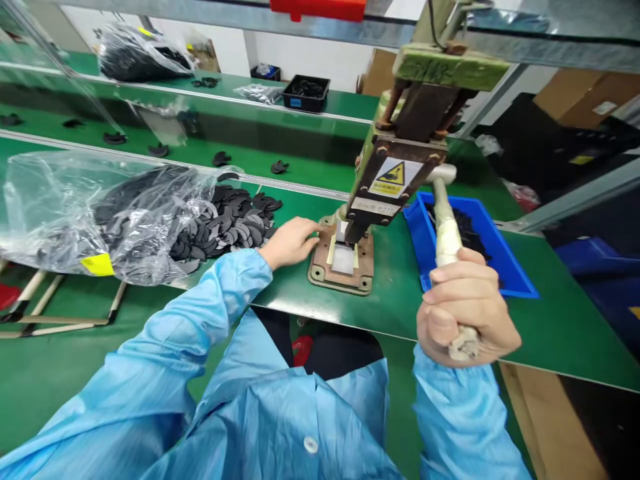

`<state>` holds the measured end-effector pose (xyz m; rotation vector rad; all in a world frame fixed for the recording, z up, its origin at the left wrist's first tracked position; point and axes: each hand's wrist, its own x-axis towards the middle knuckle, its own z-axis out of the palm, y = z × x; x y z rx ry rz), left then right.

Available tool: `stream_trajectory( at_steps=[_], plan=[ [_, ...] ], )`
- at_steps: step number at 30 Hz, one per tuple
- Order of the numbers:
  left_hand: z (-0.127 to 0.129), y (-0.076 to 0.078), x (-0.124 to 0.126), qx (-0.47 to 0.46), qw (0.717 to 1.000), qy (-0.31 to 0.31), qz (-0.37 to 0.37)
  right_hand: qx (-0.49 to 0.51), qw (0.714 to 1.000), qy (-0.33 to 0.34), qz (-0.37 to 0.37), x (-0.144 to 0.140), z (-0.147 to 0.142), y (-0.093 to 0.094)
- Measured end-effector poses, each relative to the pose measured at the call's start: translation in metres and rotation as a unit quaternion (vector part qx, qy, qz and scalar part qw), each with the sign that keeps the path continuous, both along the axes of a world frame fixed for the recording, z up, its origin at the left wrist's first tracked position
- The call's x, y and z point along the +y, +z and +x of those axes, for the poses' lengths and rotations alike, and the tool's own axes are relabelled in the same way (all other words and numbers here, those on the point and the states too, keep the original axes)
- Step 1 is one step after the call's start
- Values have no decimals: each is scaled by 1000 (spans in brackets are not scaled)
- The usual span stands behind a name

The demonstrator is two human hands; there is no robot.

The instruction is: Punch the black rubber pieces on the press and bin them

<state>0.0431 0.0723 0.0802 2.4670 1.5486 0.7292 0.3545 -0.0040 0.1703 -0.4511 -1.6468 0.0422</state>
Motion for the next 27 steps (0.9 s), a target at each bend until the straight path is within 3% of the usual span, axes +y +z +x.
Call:
stream_trajectory(
  at_steps=[4, 8, 13, 19, 24, 27],
  plan=[
    [-78, 17, 14, 166, 979, 72, -89, 17, 1000, -4, -6, -1, -3, 0],
    [-122, 31, 8, 244, 955, 27, -166, 31, 999, -13, -9, -1, -4, -4],
    [-115, 28, -14, 255, 955, -22, -150, 31, 1000, -3, -1, 3, -2, -7],
    [-104, 16, -8, 148, 982, -64, -104, 39, 999, 7, 20, 7, -4, -6],
    [-91, 25, -8, 33, 990, -87, -105, 40, 999, 6, 25, 5, -7, -5],
    [-74, 32, -18, -23, 995, -48, -82, 47, 998, 8, 30, 5, -9, -5]
  ],
)
